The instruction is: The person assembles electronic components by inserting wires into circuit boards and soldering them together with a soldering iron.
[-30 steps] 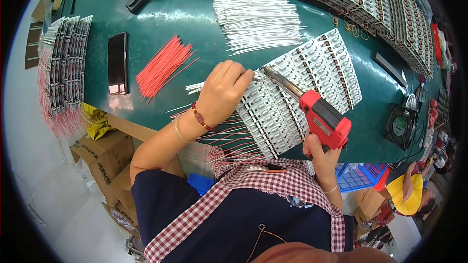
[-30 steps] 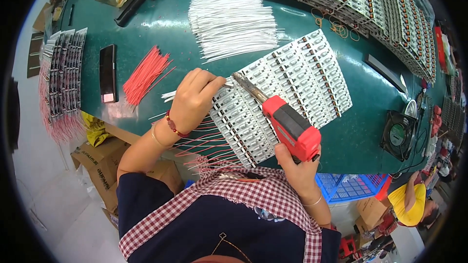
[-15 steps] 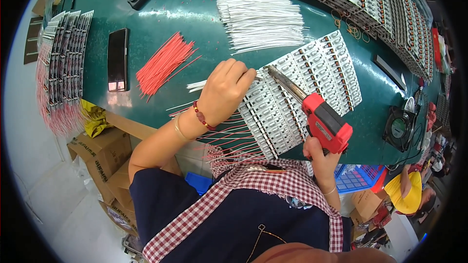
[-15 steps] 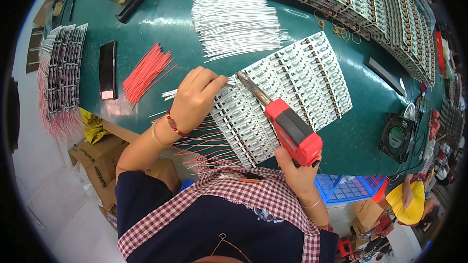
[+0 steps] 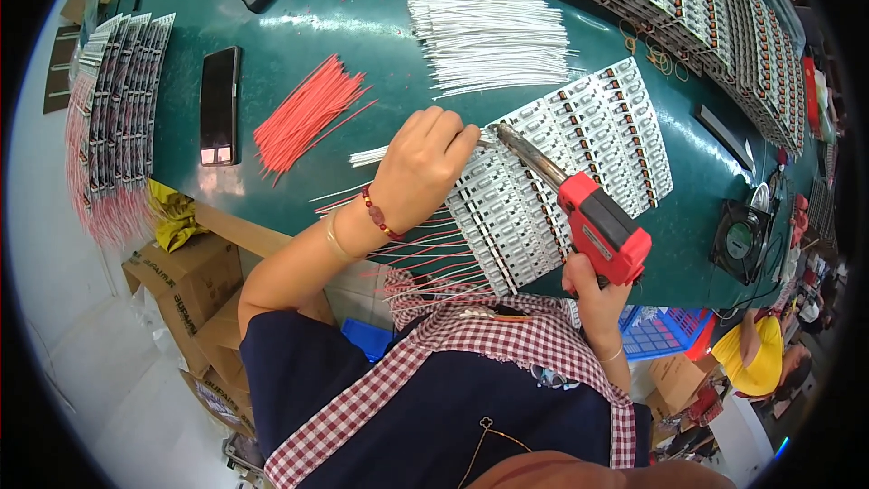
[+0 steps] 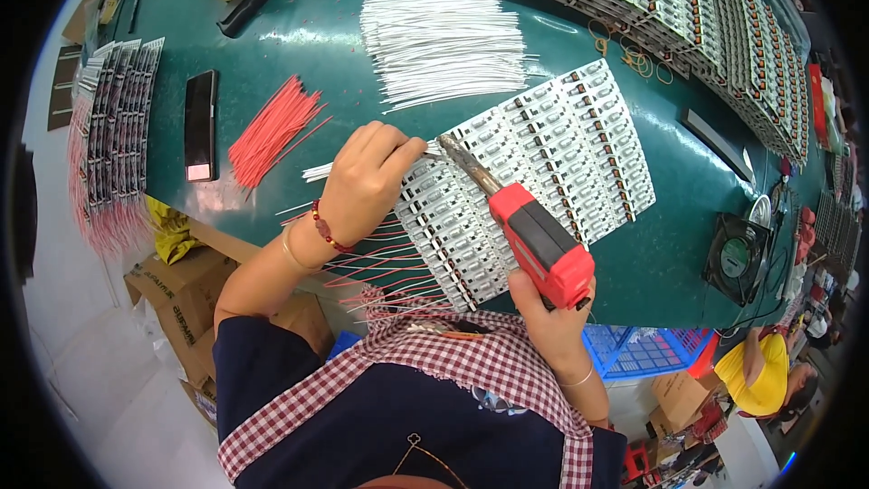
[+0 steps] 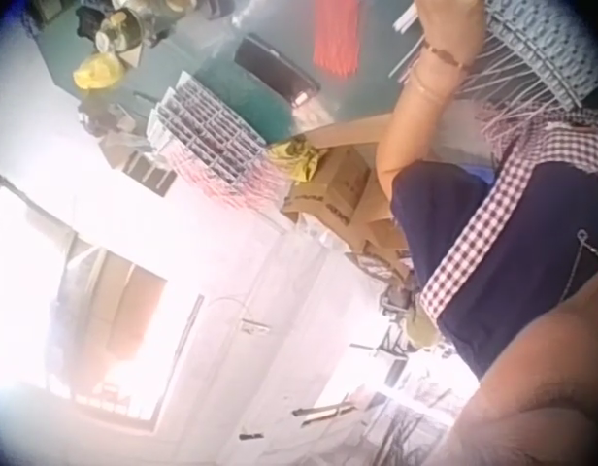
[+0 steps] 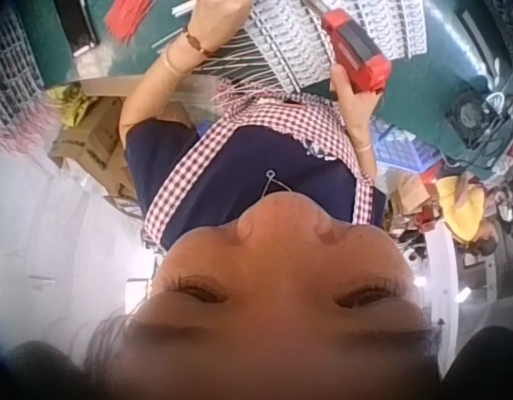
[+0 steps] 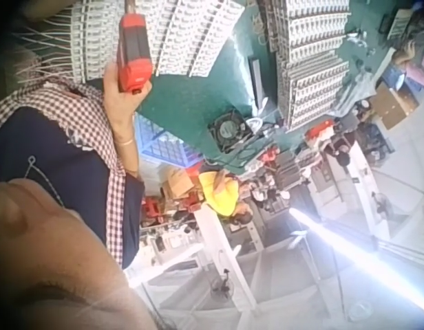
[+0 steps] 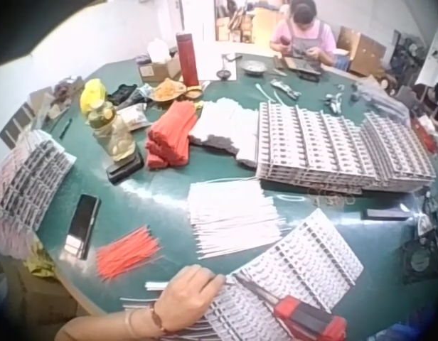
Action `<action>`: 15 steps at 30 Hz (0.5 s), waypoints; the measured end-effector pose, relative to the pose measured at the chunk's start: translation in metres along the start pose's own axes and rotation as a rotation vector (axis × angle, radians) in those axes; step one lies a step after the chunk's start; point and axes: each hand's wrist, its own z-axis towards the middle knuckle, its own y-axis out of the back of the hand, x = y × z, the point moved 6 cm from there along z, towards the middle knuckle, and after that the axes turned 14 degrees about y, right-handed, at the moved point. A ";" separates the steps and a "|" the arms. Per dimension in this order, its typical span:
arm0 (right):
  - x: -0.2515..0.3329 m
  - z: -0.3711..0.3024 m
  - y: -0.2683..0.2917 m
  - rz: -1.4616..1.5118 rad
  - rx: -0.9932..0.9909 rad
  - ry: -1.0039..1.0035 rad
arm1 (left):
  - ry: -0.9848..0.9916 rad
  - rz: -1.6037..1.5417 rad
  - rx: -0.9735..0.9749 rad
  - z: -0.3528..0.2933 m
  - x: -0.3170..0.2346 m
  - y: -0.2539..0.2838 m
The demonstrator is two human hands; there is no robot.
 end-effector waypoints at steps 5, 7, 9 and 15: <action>0.003 -0.001 0.000 0.013 -0.001 0.025 | -0.006 0.004 -0.005 -0.001 0.001 0.000; 0.002 -0.001 0.000 -0.108 0.028 0.060 | 0.003 0.014 0.004 -0.001 0.001 -0.001; 0.005 -0.001 -0.002 -0.150 0.067 0.038 | 0.004 0.013 0.004 0.000 0.001 -0.001; 0.005 -0.005 0.001 -0.133 0.030 0.086 | -0.018 0.021 -0.009 0.000 0.000 0.000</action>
